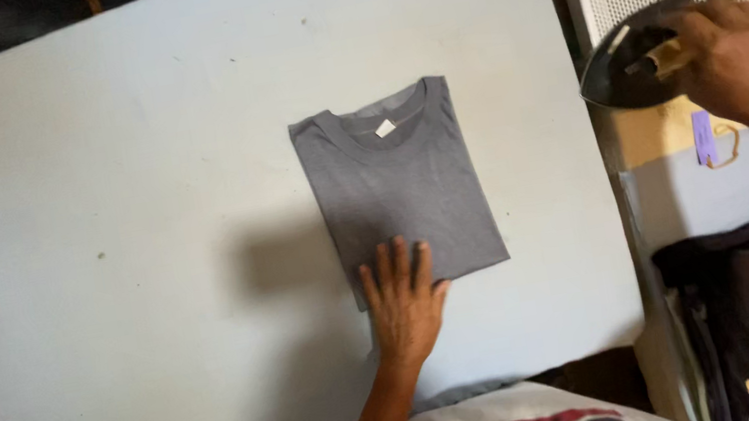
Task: The person irons and folds shirts on a table by hand and using a steam iron, then places them onto a stack.
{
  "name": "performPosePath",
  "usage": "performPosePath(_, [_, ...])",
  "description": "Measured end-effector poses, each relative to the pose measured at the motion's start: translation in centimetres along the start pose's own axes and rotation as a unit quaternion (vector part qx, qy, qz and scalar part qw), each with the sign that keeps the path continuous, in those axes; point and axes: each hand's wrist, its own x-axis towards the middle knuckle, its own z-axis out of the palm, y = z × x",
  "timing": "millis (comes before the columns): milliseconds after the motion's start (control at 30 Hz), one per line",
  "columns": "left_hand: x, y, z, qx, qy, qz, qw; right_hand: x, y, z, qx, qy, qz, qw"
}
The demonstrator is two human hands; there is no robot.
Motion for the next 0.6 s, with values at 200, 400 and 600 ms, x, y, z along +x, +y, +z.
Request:
performPosePath(200, [-3.3,-5.2,-0.3,-0.097,0.137,-0.228,0.959,3.0,2.3,3.3,-0.193,-0.158,-0.004,0.968])
performPosePath(400, [-2.9,-5.7,1.3,-0.273,0.192,-0.262,0.906,3.3,-2.1,2.3,0.041,-0.191,0.026,0.98])
performPosePath(600, [-4.0,-6.7,2.5,-0.565,0.133,-0.36,0.731,3.6,-15.5,3.1,0.184,0.009,-0.139,0.973])
